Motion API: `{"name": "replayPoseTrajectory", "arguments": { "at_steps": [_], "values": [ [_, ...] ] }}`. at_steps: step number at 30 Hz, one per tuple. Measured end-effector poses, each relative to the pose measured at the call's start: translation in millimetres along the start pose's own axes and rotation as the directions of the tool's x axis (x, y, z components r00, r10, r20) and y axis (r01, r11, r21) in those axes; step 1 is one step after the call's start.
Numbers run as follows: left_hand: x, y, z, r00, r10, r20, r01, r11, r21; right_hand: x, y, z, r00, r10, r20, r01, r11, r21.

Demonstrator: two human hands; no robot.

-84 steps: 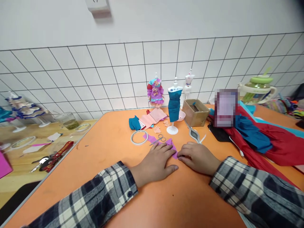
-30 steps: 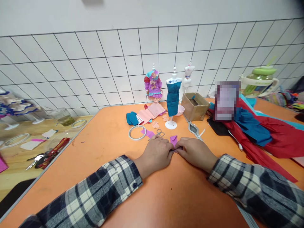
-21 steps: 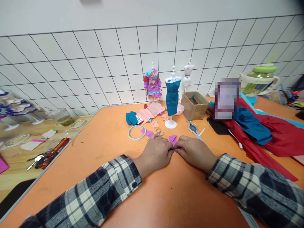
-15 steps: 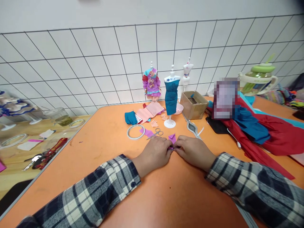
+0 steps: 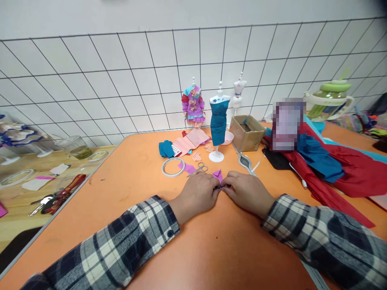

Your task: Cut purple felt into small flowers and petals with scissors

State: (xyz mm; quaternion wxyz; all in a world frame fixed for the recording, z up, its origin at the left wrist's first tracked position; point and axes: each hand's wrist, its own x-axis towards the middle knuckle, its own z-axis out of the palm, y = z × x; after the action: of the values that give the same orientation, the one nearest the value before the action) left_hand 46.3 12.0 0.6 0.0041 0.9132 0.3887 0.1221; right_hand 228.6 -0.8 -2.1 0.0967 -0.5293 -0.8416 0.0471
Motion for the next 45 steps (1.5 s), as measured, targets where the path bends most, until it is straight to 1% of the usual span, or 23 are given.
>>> {"name": "replayPoseTrajectory", "arguments": {
  "at_steps": [5,10,15,22,27,33,38,43,45],
  "values": [
    [0.5,-0.5,1.0,0.999,-0.033,0.000,0.033,0.999,0.011,1.4,0.8,0.0,1.000,0.005,-0.002,-0.005,1.000,0.025],
    [0.7,-1.2,2.7,1.000,-0.013,0.003,0.013,1.000,0.017,1.2,0.7,1.5,1.000,0.027,-0.007,-0.027,1.000,0.012],
    [-0.3,-1.3,2.7,1.000,0.008,0.000,-0.008,1.000,0.026,0.4,0.2,1.7,0.999,0.032,-0.037,-0.031,0.999,0.020],
    [-0.3,-1.5,-1.7,0.999,0.046,0.017,-0.046,0.999,0.021,3.5,1.0,0.3,1.000,0.031,0.004,-0.031,0.999,0.024],
    [-0.4,-2.1,0.7,1.000,0.012,0.005,-0.012,1.000,0.004,3.0,0.3,-0.8,0.999,0.030,-0.020,-0.029,0.998,0.050],
    [-0.9,-0.5,0.3,1.000,0.015,0.001,-0.015,1.000,0.013,3.9,0.7,-2.9,1.000,0.009,0.026,-0.011,0.998,0.060],
    [-0.9,-0.5,-0.3,1.000,-0.021,0.009,0.021,1.000,0.006,5.0,0.2,-2.3,1.000,0.023,0.016,-0.024,0.998,0.061],
    [-0.4,-1.5,2.2,1.000,0.001,0.004,-0.001,1.000,0.009,4.2,1.2,-1.4,1.000,0.021,0.014,-0.022,0.998,0.059],
    [-0.5,-1.7,3.4,1.000,-0.006,-0.002,0.006,1.000,0.001,3.7,1.3,-1.6,1.000,0.021,0.017,-0.022,0.998,0.064]
  ]
}}
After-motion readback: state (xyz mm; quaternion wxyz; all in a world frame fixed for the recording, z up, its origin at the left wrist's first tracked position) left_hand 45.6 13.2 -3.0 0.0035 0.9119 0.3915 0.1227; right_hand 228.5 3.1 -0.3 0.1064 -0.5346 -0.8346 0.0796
